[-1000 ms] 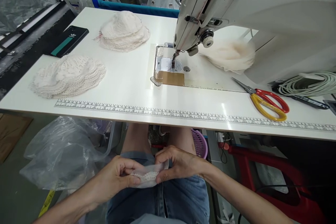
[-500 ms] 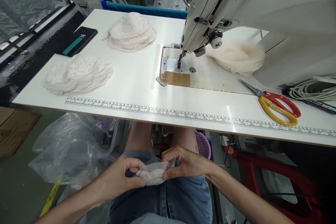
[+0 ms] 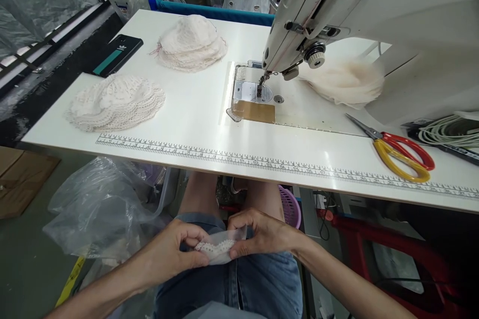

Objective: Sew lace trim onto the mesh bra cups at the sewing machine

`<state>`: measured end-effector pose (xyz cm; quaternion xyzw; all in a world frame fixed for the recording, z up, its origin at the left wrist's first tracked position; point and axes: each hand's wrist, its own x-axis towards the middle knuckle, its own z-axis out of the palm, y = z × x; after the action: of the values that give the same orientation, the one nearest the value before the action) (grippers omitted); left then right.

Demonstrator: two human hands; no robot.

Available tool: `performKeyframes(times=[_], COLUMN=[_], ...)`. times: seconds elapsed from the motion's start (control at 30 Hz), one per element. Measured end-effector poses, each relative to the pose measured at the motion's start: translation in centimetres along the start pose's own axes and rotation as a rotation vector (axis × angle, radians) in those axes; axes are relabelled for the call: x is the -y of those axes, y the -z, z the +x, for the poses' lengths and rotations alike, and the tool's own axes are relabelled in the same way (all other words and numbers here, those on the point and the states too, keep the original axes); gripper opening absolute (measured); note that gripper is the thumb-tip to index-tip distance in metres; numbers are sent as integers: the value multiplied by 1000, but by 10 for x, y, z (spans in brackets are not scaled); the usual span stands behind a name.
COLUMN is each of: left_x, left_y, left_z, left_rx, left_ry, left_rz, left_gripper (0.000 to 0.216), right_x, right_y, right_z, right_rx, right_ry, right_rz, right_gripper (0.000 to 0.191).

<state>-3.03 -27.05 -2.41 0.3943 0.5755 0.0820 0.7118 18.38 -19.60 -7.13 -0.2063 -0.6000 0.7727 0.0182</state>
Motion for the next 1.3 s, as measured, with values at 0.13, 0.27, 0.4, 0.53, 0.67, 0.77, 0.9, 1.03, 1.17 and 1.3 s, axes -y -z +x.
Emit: performKeyframes(times=[0.13,0.27,0.4,0.53,0.67,0.77,0.9,1.03,1.17,1.3], left_x=[0,-2,-4,-4,-3,-1,-2,-2,2,6], left_y=[1,1,2,0,-6,-10,-10,-8,-6,-4], left_z=[-1,-3,-4,-3,4,9,11,10,11,11], left_rx=[31,42,37,20,10,4,29,58,80,79], left_ry=[-22,-21,-16,-52,-66,-66,-12,15,25,28], left_rz=[7,-25,-5,19,9,-21,-45,-41,-35,-27], left_gripper=[21,30,30,22,18,19,21,21,23,26], right_x=[0,-2,-2,-2,-5,-5,-5,-5,-6,-5], right_y=[-1,-2,-3,-3,-4,-3,0,3,2,0], right_z=[1,2,2,3,4,4,2,0,-2,-3], right_rx=[-4,-13,-24,-35,-31,-22,16,58,56,28], right_ry=[5,11,24,31,20,25,37,78,71,80], right_rz=[-29,-51,-60,-89,-114,-88,-8,26,-4,-73], right_gripper=[20,22,20,20,24,28,36,37,35,28])
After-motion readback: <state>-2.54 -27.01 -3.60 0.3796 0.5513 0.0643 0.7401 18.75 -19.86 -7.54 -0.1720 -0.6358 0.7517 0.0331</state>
